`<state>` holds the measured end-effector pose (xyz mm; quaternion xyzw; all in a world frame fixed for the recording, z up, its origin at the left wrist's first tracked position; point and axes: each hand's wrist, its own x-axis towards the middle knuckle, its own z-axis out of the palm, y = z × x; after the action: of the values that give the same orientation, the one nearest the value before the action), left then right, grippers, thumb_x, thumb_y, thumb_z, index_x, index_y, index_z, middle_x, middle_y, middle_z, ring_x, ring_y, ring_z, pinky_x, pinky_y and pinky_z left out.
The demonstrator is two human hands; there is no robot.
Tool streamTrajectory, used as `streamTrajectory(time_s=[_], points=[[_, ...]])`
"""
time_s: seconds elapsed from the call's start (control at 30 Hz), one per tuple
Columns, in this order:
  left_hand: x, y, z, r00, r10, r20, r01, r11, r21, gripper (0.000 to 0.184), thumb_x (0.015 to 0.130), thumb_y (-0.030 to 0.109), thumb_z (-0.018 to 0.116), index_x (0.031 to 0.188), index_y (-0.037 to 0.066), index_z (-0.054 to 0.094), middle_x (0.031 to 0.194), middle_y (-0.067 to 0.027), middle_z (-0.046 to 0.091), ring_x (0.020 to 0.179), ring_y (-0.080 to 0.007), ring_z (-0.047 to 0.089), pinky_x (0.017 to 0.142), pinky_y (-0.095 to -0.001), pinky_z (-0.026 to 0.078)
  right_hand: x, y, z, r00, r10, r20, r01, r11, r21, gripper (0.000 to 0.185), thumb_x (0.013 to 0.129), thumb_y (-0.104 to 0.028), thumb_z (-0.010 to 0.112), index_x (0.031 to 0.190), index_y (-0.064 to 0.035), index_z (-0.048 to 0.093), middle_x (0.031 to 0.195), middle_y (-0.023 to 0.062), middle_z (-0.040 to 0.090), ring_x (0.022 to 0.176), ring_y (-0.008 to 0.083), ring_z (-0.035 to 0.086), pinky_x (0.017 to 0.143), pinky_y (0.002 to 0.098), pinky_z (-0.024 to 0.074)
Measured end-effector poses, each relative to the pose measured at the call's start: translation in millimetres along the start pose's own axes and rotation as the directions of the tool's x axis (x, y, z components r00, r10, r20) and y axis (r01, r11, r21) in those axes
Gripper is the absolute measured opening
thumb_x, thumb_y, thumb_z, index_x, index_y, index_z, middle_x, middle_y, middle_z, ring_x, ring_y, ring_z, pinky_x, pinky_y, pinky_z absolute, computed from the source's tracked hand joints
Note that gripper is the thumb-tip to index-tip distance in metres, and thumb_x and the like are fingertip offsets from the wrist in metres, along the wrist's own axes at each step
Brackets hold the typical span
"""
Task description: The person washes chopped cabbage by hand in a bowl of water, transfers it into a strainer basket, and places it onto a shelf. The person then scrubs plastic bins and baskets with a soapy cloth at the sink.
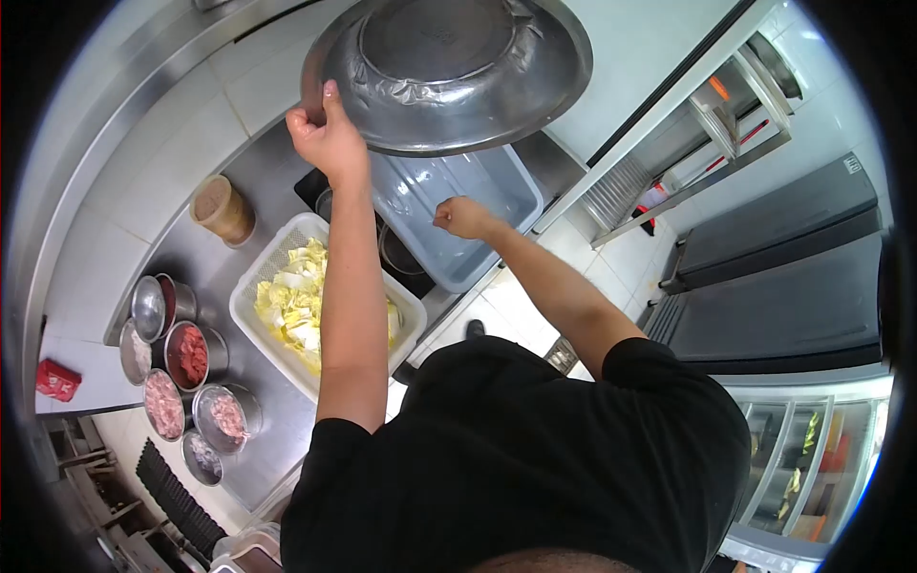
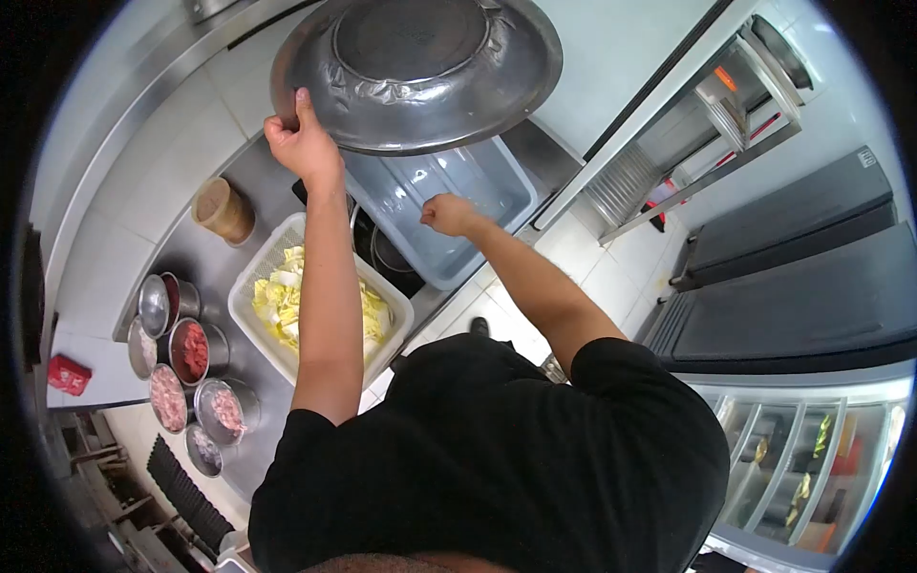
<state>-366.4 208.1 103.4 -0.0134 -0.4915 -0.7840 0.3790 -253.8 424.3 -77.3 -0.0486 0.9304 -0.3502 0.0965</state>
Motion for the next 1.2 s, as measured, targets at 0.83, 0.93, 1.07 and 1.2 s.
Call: streamTrajectory(time_s=[0.83,0.93,1.07,1.2], points=[[-152.2,125.6,150.2,0.823,0.397,0.407,-0.567,0.621,0.541,0.019,0.096,0.016,0.071,0.102,-0.002,0.068,0.100,-0.0095,0.068,0.088,-0.0177,0.060,0.085,-0.0332,0.050,-107.7,115.1,-159.5,0.882,0.066,-0.467,0.361,0.545,0.757,0.091,0.094,-0.051,0.069,0.155,0.0024,0.029,0.153,0.0205,0.044,0.137,0.0315,0.047,0.114,0.0377,0.0386],[-196.6,92.6,170.2,0.865,0.223,0.450,-0.406,0.837,0.365,0.010,0.098,0.008,0.066,0.099,0.000,0.061,0.100,-0.0090,0.063,0.093,-0.0176,0.058,0.088,-0.0319,0.049,-149.9,135.0,-181.4,0.823,0.244,-0.513,0.444,0.289,0.848,0.068,0.097,-0.034,0.070,0.150,-0.0028,0.040,0.144,0.0107,0.054,0.130,0.0268,0.055,0.108,0.0366,0.0458],[-263.1,113.7,231.7,0.495,0.114,0.861,-0.301,0.952,0.047,0.040,0.088,0.004,0.073,0.125,0.003,0.058,0.140,-0.0160,0.054,0.126,-0.0251,0.055,0.107,-0.0365,0.045,-233.0,186.6,-215.7,0.592,0.552,-0.588,0.710,-0.011,0.704,0.048,0.099,-0.033,0.067,0.134,-0.0034,0.055,0.128,0.0071,0.063,0.124,0.0233,0.060,0.096,0.0451,0.0560],[-262.2,110.6,239.9,0.140,-0.036,0.989,-0.573,0.812,0.111,0.060,0.081,0.013,0.082,0.135,0.004,0.056,0.142,-0.0180,0.053,0.126,-0.0307,0.056,0.108,-0.0395,0.044,-320.0,245.1,-298.9,0.252,0.653,-0.714,0.784,0.295,0.546,0.053,0.096,-0.027,0.070,0.139,-0.0038,0.047,0.127,0.0084,0.063,0.110,0.0229,0.065,0.080,0.0404,0.0615]])
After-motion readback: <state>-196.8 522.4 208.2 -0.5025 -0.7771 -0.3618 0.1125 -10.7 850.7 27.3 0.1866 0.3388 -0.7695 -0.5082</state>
